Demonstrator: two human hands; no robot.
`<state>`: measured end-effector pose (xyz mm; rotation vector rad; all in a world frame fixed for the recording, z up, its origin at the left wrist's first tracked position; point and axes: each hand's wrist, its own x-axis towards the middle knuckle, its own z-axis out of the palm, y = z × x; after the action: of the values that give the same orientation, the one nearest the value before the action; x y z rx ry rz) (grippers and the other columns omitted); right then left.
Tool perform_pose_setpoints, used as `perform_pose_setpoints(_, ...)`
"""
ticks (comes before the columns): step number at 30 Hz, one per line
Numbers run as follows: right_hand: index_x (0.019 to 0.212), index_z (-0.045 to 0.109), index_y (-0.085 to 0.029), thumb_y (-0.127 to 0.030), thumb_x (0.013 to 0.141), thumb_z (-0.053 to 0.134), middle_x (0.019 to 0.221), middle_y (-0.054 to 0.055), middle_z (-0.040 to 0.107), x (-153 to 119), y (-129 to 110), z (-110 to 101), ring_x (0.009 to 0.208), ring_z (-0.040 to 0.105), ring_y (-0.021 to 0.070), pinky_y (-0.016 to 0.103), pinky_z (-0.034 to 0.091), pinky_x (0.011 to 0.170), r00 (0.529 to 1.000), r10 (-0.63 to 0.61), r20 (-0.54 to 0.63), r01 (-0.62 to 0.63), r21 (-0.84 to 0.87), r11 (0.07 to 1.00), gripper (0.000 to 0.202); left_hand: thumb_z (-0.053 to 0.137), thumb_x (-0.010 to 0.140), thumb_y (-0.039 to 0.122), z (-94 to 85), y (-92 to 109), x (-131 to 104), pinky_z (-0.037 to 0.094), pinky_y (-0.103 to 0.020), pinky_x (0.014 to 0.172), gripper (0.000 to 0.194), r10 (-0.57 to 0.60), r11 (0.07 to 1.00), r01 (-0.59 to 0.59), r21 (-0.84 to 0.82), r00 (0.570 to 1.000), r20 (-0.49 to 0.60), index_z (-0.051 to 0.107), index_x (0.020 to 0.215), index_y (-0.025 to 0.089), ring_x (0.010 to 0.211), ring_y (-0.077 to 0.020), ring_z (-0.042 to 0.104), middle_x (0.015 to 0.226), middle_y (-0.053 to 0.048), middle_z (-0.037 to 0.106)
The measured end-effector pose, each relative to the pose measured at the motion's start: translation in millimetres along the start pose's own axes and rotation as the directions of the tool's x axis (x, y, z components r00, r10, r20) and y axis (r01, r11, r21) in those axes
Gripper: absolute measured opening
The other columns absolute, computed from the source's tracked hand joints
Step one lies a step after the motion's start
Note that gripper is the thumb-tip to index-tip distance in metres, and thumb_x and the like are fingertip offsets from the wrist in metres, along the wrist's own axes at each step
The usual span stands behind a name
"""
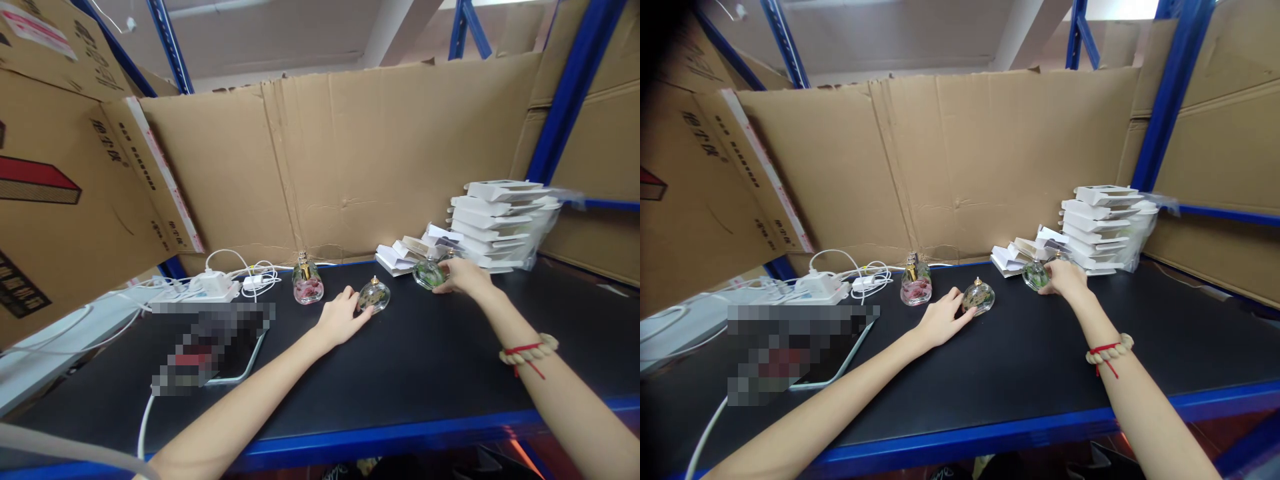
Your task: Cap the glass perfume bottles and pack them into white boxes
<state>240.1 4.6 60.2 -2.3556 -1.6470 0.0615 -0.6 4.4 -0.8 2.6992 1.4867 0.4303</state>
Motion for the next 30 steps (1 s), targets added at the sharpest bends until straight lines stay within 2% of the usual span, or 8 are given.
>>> perform_pose_setpoints(6, 0.073, 0.054, -0.015, -0.04, 0.073, 0.061, 0.058, 0.001, 0.06, -7.2, -10.0, -1.3, 0.059, 0.058, 0.0116, 0.02, 0.04, 0.053, 0.993, -0.001, 0.115, -0.012, 0.111, 0.994, 0.026, 0.033, 0.091, 0.043, 1.1, -0.2, -0.4, 0.044, -0.033, 0.081, 0.04, 0.016, 0.999, -0.016, 0.028, 1.0, -0.021, 0.046, 0.112, 0.012, 0.102, -0.0213, 0.051, 0.106, -0.008, 0.048)
perform_pose_setpoints(11, 0.083, 0.06, -0.01, -0.023, 0.072, 0.061, 0.056, 0.002, 0.058, -5.7, -9.5, -0.6, 0.053, 0.056, 0.0098, 0.018, 0.041, 0.048, 0.986, -0.003, 0.168, -0.036, 0.228, 0.973, 0.016, 0.032, 0.092, 0.042, -0.4, 0.6, -0.6, 0.044, -0.032, 0.08, 0.039, 0.023, 0.999, -0.022, 0.032, 1.0, -0.008, 0.047, 0.11, 0.012, 0.101, -0.0213, 0.051, 0.106, -0.009, 0.049)
perform_pose_setpoints(15, 0.106, 0.056, -0.005, -0.014, 0.067, 0.066, 0.062, 0.001, 0.059, -4.4, -8.8, -1.4, 0.048, 0.053, 0.0068, 0.015, 0.042, 0.045, 0.969, -0.048, 0.242, -0.063, 0.431, 0.9, 0.041, 0.032, 0.092, 0.041, -1.2, 1.7, -0.5, 0.044, -0.031, 0.081, 0.037, 0.02, 0.999, -0.02, 0.037, 1.0, -0.007, 0.047, 0.108, 0.012, 0.101, -0.0211, 0.051, 0.107, -0.009, 0.048)
perform_pose_setpoints(17, 0.108, 0.056, -0.006, -0.018, 0.069, 0.065, 0.069, 0.003, 0.062, -4.6, -7.5, -3.6, 0.049, 0.053, 0.0055, 0.014, 0.042, 0.045, 0.978, -0.048, 0.203, -0.071, 0.538, 0.84, 0.041, 0.032, 0.092, 0.041, -0.9, 1.4, -0.5, 0.043, -0.031, 0.081, 0.036, 0.024, 0.999, -0.023, 0.037, 1.0, -0.012, 0.048, 0.107, 0.012, 0.1, -0.0208, 0.051, 0.107, -0.009, 0.049)
perform_pose_setpoints(20, 0.095, 0.062, -0.007, -0.02, 0.076, 0.059, 0.073, 0.005, 0.063, -3.8, -0.8, -7.8, 0.05, 0.055, 0.0063, 0.014, 0.039, 0.041, 1.0, 0.024, 0.01, -0.024, 0.677, 0.735, 0.024, 0.033, 0.091, 0.042, -0.3, 0.5, -0.3, 0.043, -0.029, 0.08, 0.036, 0.025, 0.999, -0.025, 0.031, 1.0, -0.018, 0.048, 0.107, 0.013, 0.1, -0.0203, 0.052, 0.105, -0.009, 0.049)
perform_pose_setpoints(22, 0.083, 0.065, -0.009, -0.016, 0.073, 0.059, 0.068, 0.004, 0.063, -2.2, 5.7, -9.2, 0.047, 0.054, 0.0076, 0.015, 0.037, 0.04, 0.989, 0.07, -0.128, 0.026, 0.629, 0.777, 0.013, 0.033, 0.091, 0.042, -0.5, 0.2, 0.0, 0.043, -0.029, 0.079, 0.036, 0.025, 0.999, -0.024, 0.029, 1.0, -0.013, 0.048, 0.107, 0.013, 0.1, -0.0202, 0.052, 0.105, -0.009, 0.049)
perform_pose_setpoints(24, 0.071, 0.066, -0.013, -0.011, 0.068, 0.061, 0.062, 0.002, 0.062, -0.3, 11.3, -8.4, 0.044, 0.053, 0.008, 0.017, 0.037, 0.041, 0.984, 0.087, -0.156, 0.004, 0.508, 0.861, 0.006, 0.033, 0.091, 0.042, -1.1, 0.5, 0.1, 0.043, -0.029, 0.078, 0.036, 0.021, 0.999, -0.021, 0.03, 1.0, -0.005, 0.047, 0.107, 0.013, 0.101, -0.0204, 0.051, 0.106, -0.009, 0.049)
perform_pose_setpoints(30, 0.07, 0.064, -0.014, -0.01, 0.064, 0.065, 0.065, -0.001, 0.063, 0.3, 7.6, 0.4, 0.047, 0.054, 0.0064, 0.018, 0.04, 0.053, 0.998, 0.039, 0.057, -0.051, 0.232, 0.971, 0.007, 0.035, 0.09, 0.04, -2.9, 2.3, -1.0, 0.044, -0.03, 0.077, 0.032, -0.003, 1.0, 0.003, -0.004, 1.0, 0.009, 0.046, 0.105, 0.014, 0.102, -0.0213, 0.051, 0.108, -0.009, 0.049)
